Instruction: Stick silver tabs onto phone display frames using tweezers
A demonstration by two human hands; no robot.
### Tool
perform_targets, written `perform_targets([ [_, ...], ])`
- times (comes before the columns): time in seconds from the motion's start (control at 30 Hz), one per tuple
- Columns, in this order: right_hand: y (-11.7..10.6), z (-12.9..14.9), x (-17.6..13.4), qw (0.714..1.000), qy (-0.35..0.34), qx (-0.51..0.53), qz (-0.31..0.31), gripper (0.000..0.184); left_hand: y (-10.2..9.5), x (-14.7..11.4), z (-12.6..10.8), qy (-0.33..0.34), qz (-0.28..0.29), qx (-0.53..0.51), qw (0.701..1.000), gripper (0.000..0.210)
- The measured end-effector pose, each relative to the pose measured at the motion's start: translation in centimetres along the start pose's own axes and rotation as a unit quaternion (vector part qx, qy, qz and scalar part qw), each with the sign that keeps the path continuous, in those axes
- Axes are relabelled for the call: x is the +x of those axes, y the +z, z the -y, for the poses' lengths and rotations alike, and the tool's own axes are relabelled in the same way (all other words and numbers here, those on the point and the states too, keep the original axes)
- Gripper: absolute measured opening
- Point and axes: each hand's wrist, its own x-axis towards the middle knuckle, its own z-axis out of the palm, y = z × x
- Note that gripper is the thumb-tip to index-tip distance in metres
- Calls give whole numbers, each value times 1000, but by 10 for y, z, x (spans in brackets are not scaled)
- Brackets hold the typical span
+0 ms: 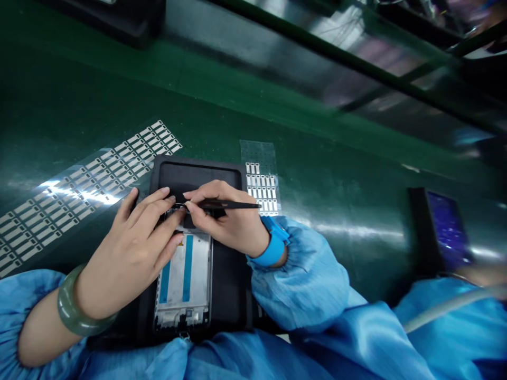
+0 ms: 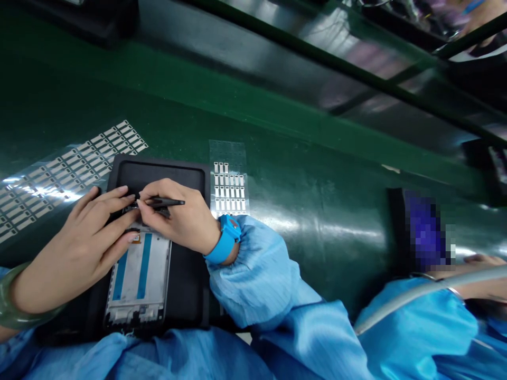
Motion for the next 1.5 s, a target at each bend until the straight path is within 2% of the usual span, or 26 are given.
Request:
perform_targets([
  [0.3, 0, -1, 0, 1000, -5, -3, 1, 8, 0, 0, 1, 5, 2, 3, 1000, 33],
  [0.53, 1, -1, -2, 999, -44, -23, 5, 9, 1, 0, 1, 2, 0, 2, 1000, 32],
  [0.87, 1, 5, 2, 999, 38, -14, -3, 7, 0, 1, 1, 2, 2, 0, 1000, 34],
  [1.03, 0, 3, 3, 996, 80, 43, -12, 6, -2, 1, 1, 4, 2, 6, 1000, 33],
  [1.5, 0, 5, -1, 997, -23, -67, -12, 9, -2, 1, 1, -5, 8, 7, 1000, 32],
])
